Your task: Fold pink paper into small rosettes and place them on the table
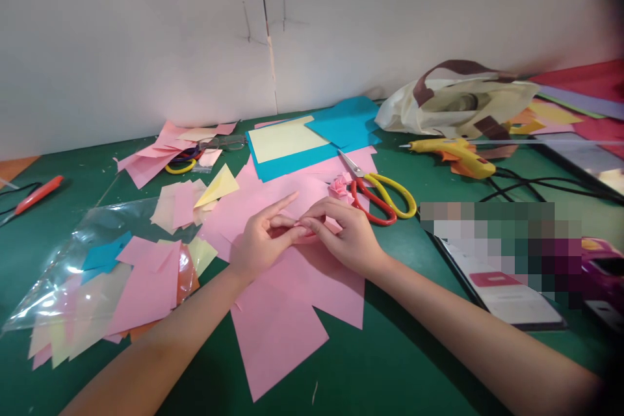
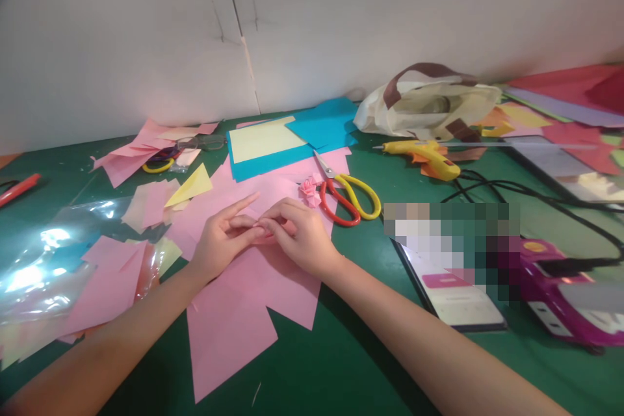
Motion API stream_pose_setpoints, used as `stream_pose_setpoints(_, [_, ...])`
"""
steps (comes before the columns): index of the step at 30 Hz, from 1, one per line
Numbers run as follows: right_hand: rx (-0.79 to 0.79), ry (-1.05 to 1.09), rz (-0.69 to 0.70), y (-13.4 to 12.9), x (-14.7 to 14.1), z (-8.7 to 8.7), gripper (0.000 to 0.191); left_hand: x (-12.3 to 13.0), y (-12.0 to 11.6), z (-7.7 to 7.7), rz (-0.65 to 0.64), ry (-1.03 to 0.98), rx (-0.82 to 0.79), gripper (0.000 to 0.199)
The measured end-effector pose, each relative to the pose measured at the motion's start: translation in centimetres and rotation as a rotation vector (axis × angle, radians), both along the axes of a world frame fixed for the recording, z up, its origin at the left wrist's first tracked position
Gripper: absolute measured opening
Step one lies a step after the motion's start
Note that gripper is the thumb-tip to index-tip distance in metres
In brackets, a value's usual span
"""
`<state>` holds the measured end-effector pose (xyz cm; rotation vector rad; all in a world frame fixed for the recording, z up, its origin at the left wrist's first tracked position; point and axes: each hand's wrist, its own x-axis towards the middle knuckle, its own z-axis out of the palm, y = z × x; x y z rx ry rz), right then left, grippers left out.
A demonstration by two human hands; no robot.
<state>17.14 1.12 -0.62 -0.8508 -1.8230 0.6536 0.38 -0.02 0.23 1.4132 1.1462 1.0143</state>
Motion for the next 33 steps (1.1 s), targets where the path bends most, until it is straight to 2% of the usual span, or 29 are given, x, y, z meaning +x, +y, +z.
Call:
stream_pose_setpoints(4, [-0.018, 0.021, 0.017, -0.01, 0.08, -0.09, 0.014, 0.06, -0.06, 0.31, 0.03, -0.026, 0.001, 0.055])
stream_pose_setpoints(7, [-0.09, 0.042, 0.02, -0.12, 0.14, 0.03, 0.013, 0.0, 0.05, 0.47, 0.08, -0.054, -0.025, 0.053])
stream_pose_setpoints(10, [-0.16, 0.034, 0.032, -0.17, 0.12, 0.06, 0.035, -0.06, 0.37, 0.32, 0.175, -0.118, -0.039, 0.056])
stream_pose_setpoints(13, [-0.193, 0.025, 0.001, -0.06, 0.0, -0.23, 0.031, -0.06, 0.7, 0.04, 0.251, -0.161, -0.035, 0.057])
stream_pose_setpoints(17, [-0.153, 0.046, -0.05, 0.17, -0.07, -0.73, 0.021, -0.01, 0.74, 0.04, 0.212, -0.119, -0.018, 0.049])
stream_pose_setpoints(20, [-0.123, 0.054, -0.055, 0.21, -0.03, -0.74, 0.013, -0.02, 0.57, 0.26, 0.156, -0.031, 0.023, 0.02])
stream_pose_setpoints(21, [-0.123, 0.056, -0.05, 0.21, -0.02, -0.7, 0.011, -0.03, 0.52, 0.33, 0.142, 0.001, 0.034, 0.016])
stream_pose_setpoints(25, [-0.107, 0.061, -0.03, 0.19, 0.0, -0.59, 0.005, 0.0, 0.5, 0.54, 0.114, 0.077, 0.042, 0.019])
stream_pose_setpoints(33, [-0.089, 0.047, 0.01, 0.2, -0.01, -0.35, 0.007, 0.06, 0.59, 0.55, 0.146, 0.053, 0.027, 0.027])
